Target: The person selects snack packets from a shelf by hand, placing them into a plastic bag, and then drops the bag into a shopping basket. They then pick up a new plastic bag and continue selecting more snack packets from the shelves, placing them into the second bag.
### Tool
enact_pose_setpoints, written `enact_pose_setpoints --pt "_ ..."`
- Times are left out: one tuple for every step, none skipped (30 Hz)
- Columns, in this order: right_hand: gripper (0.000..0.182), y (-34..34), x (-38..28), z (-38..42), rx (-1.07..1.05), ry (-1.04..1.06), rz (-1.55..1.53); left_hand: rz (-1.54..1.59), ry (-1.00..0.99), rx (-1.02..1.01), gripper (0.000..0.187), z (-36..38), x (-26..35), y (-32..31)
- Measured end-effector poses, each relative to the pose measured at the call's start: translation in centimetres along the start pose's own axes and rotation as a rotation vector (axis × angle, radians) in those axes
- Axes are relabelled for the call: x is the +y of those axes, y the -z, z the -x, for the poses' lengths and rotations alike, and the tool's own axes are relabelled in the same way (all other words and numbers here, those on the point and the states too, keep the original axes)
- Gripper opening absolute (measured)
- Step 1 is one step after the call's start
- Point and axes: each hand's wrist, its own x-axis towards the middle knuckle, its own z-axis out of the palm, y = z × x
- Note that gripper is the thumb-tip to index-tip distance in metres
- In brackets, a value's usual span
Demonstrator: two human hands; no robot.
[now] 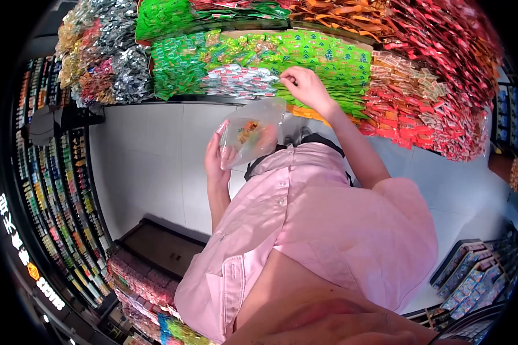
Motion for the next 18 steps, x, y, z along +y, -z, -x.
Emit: enact_pose_setpoints --pt "0.018 0.0 0.7 -0.8 0.028 0.030 0.029 0.015 -0.015 0.019 0.050 0.2 -0.1 -0.3" --pt "0.018 0.1 1.4 -1.8 0.011 0.020 0.055 0.028 -0.030 0.036 0.051 0.4 -0.1 -0.7" --pt "0.019 0.1 1.9 -2.7 0.046 0.026 0.088 0.036 -0.046 0.054 0.050 0.6 -0.2 -1.1" --pt "0.020 -0.1 2.3 -3.6 0.085 0.031 0.122 0.043 -0.062 0.070 0.050 0.8 -0.2 -1.5" --pt "0.021 -0.2 2.8 -4.5 0.124 0.037 0.156 0.049 -0.079 0.085 0.050 1.1 -0.2 -1.9" --pt "0.023 -0.3 3.4 -5.4 0.102 0.011 0.153 0.044 -0.089 0.108 0.050 1.3 -0.1 -2.3" --pt "0.023 -0.5 3.9 -6.2 0.114 0.021 0.150 0.041 -0.100 0.133 0.050 1.6 -0.1 -2.6" --pt "0.023 -0.8 4.4 -7.0 0.124 0.032 0.148 0.039 -0.112 0.158 0.050 1.8 -0.1 -2.8" --pt "0.023 -1.1 4.6 -7.6 0.132 0.043 0.146 0.051 -0.123 0.160 0.050 2.0 -0.1 -2.8" --pt "0.023 -1.3 4.7 -8.1 0.135 0.051 0.109 0.065 -0.135 0.162 0.050 2.2 -0.3 -2.7" --pt "0.023 -1.6 4.8 -8.5 0.131 0.064 0.095 0.079 -0.148 0.163 0.050 2.4 -0.4 -2.7" --pt "0.022 -1.8 4.7 -8.9 0.129 0.078 0.083 0.077 -0.160 0.187 0.050 2.6 -0.3 -2.8" --pt "0.022 -2.1 4.5 -9.2 0.126 0.090 0.072 0.075 -0.170 0.210 0.050 2.8 -0.4 -3.1" --pt "0.022 -2.4 4.3 -9.5 0.129 0.107 0.066 0.075 -0.180 0.232 0.050 2.9 -0.5 -3.2" --pt "0.023 -2.6 4.0 -9.7 0.105 0.108 0.083 0.086 -0.184 0.250 0.049 3.0 -0.6 -3.2" --pt "0.023 -2.9 3.6 -10.1 0.081 0.109 0.100 0.098 -0.188 0.267 0.049 3.1 -0.7 -3.1" --pt "0.024 -3.2 3.3 -10.5 0.059 0.113 0.118 0.111 -0.194 0.282 0.049 3.1 -0.7 -2.8" --pt "0.025 -3.8 3.1 -11.1 0.055 0.123 0.114 0.116 -0.205 0.261 0.049 3.1 -0.7 -2.2"
